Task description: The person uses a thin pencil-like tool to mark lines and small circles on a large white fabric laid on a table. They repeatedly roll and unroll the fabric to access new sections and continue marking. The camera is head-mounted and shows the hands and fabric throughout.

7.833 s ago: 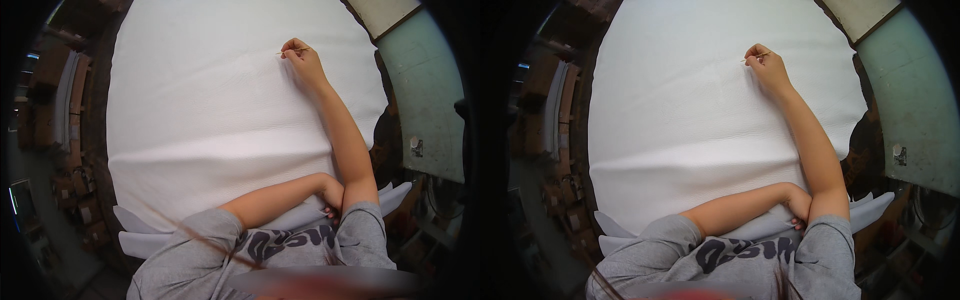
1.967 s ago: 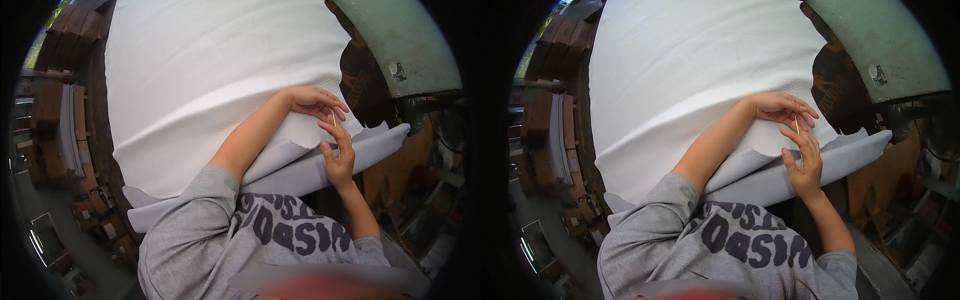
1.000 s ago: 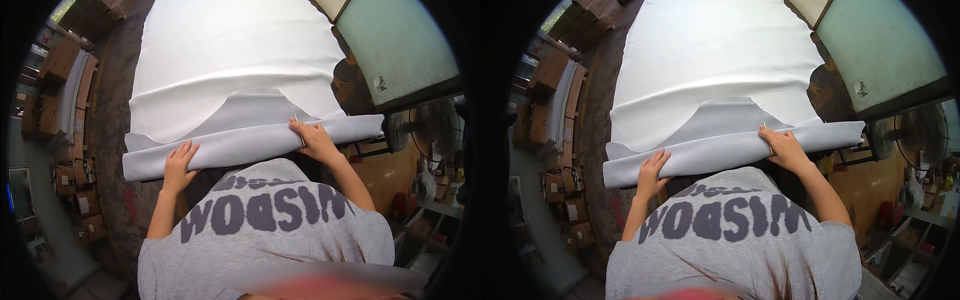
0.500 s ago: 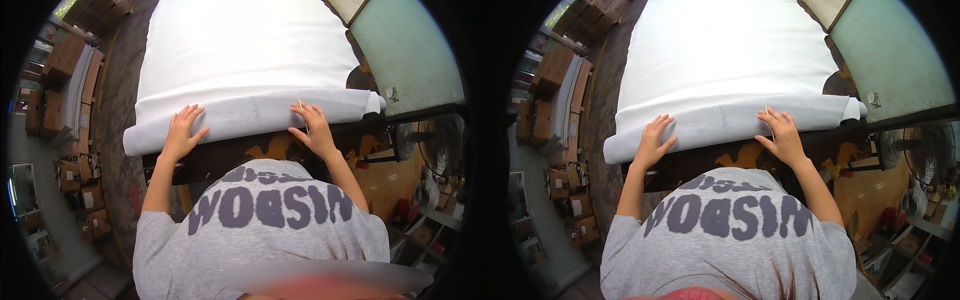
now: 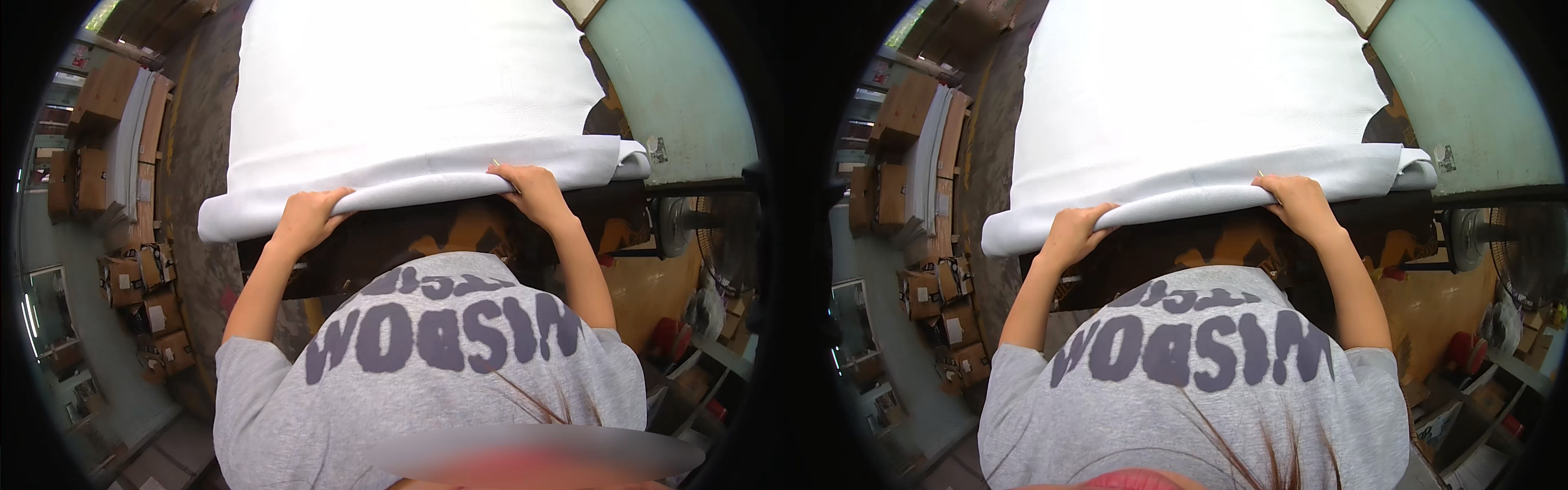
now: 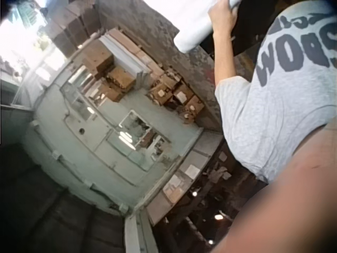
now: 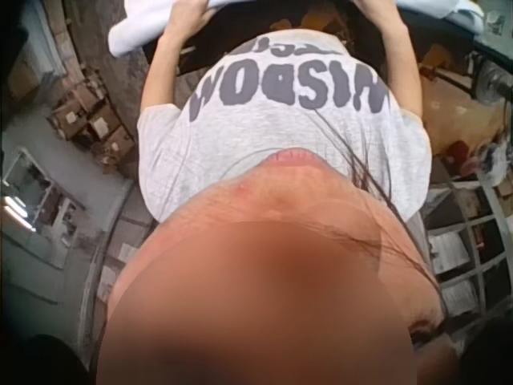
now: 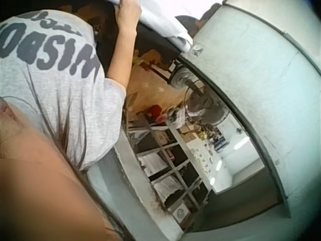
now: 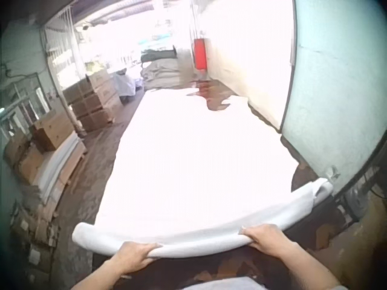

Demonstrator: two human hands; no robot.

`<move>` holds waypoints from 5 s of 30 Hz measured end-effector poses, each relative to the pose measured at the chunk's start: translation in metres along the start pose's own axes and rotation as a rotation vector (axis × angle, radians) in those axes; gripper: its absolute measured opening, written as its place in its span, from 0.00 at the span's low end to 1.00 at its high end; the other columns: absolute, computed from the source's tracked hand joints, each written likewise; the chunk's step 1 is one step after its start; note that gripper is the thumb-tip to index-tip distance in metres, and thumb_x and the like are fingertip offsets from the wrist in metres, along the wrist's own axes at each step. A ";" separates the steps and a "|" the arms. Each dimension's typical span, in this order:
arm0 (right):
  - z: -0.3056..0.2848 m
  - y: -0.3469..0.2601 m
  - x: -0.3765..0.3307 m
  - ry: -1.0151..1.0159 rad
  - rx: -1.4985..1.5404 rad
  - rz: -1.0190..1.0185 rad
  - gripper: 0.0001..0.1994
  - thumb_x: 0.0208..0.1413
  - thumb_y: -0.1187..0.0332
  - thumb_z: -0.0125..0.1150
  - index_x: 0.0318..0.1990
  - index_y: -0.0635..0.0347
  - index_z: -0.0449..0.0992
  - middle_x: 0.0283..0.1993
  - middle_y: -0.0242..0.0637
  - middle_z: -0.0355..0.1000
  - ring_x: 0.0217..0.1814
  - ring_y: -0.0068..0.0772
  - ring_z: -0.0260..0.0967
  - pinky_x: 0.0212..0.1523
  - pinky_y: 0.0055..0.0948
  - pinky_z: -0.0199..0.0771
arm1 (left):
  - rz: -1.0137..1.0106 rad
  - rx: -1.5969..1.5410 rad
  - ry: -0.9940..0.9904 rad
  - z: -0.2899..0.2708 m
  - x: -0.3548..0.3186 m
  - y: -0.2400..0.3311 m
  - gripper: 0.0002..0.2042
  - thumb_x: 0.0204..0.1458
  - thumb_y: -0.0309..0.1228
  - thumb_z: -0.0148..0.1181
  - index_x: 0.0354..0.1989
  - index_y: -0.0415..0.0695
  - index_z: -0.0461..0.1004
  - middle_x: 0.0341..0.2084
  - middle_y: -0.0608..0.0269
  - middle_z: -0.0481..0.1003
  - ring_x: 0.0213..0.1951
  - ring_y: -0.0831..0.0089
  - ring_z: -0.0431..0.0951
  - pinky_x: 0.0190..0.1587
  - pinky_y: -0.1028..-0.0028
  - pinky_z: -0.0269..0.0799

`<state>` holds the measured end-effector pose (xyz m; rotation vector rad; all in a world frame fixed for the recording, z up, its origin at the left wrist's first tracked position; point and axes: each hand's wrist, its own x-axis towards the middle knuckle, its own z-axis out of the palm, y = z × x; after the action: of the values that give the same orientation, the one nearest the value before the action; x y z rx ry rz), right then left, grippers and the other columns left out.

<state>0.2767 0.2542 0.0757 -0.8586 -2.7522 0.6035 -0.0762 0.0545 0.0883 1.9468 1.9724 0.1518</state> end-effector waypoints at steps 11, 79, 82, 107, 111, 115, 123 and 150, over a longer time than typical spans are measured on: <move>-0.055 -0.001 -0.087 -0.006 0.101 0.182 0.18 0.48 0.68 0.70 0.49 0.55 0.79 0.47 0.38 0.80 0.52 0.44 0.75 0.56 0.39 0.70 | -0.040 -0.430 -0.468 -0.008 0.005 0.057 0.20 0.54 0.46 0.65 0.45 0.41 0.80 0.28 0.50 0.81 0.32 0.57 0.82 0.37 0.65 0.75; -0.059 -0.001 -0.109 0.013 0.435 0.510 0.11 0.60 0.65 0.61 0.40 0.65 0.79 0.35 0.45 0.79 0.38 0.38 0.76 0.43 0.33 0.71 | -0.058 -0.594 -0.359 0.014 0.017 0.108 0.25 0.53 0.50 0.66 0.52 0.43 0.79 0.37 0.51 0.83 0.40 0.61 0.84 0.43 0.68 0.77; -0.074 -0.011 -0.120 -0.049 0.443 0.609 0.12 0.58 0.64 0.63 0.42 0.65 0.79 0.36 0.41 0.80 0.39 0.33 0.75 0.44 0.32 0.72 | 0.060 -0.609 -0.482 0.007 0.021 0.115 0.25 0.50 0.51 0.69 0.46 0.42 0.82 0.33 0.53 0.84 0.34 0.63 0.85 0.38 0.71 0.79; -0.020 -0.018 -0.063 0.432 0.453 0.261 0.15 0.70 0.66 0.49 0.57 0.58 0.78 0.44 0.37 0.77 0.51 0.27 0.72 0.55 0.26 0.69 | 0.009 -0.724 -0.438 0.027 0.026 0.095 0.26 0.52 0.54 0.67 0.45 0.42 0.83 0.29 0.52 0.83 0.28 0.66 0.82 0.32 0.70 0.74; -0.008 -0.030 -0.074 0.439 0.417 0.191 0.16 0.67 0.68 0.53 0.60 0.56 0.75 0.55 0.41 0.77 0.59 0.34 0.71 0.59 0.33 0.67 | -0.095 -0.595 -0.236 0.039 0.044 0.077 0.24 0.55 0.53 0.63 0.48 0.45 0.81 0.31 0.57 0.82 0.32 0.65 0.79 0.36 0.67 0.74; 0.009 -0.043 -0.085 0.093 0.098 0.048 0.26 0.56 0.61 0.67 0.62 0.53 0.72 0.63 0.35 0.73 0.74 0.42 0.58 0.73 0.49 0.46 | 0.124 -0.258 0.349 0.056 0.039 0.068 0.15 0.56 0.40 0.64 0.48 0.46 0.79 0.43 0.58 0.78 0.48 0.62 0.74 0.53 0.63 0.69; 0.011 -0.026 -0.054 -0.096 0.004 -0.041 0.42 0.33 0.67 0.79 0.63 0.48 0.68 0.69 0.29 0.67 0.76 0.34 0.55 0.74 0.48 0.46 | 0.078 -0.006 0.063 0.059 -0.031 0.092 0.44 0.46 0.41 0.74 0.72 0.52 0.56 0.71 0.53 0.56 0.70 0.44 0.56 0.67 0.41 0.55; -0.027 -0.014 0.002 -0.147 -0.070 0.039 0.23 0.42 0.78 0.71 0.49 0.54 0.81 0.38 0.49 0.79 0.41 0.53 0.77 0.44 0.44 0.76 | 0.090 -0.026 -0.012 0.024 0.056 0.081 0.20 0.50 0.40 0.68 0.50 0.48 0.77 0.30 0.54 0.81 0.37 0.54 0.82 0.40 0.57 0.76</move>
<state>0.2761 0.2529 0.1059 -0.9196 -2.9107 0.6026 0.0096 0.1089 0.0824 2.0165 1.8674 0.1877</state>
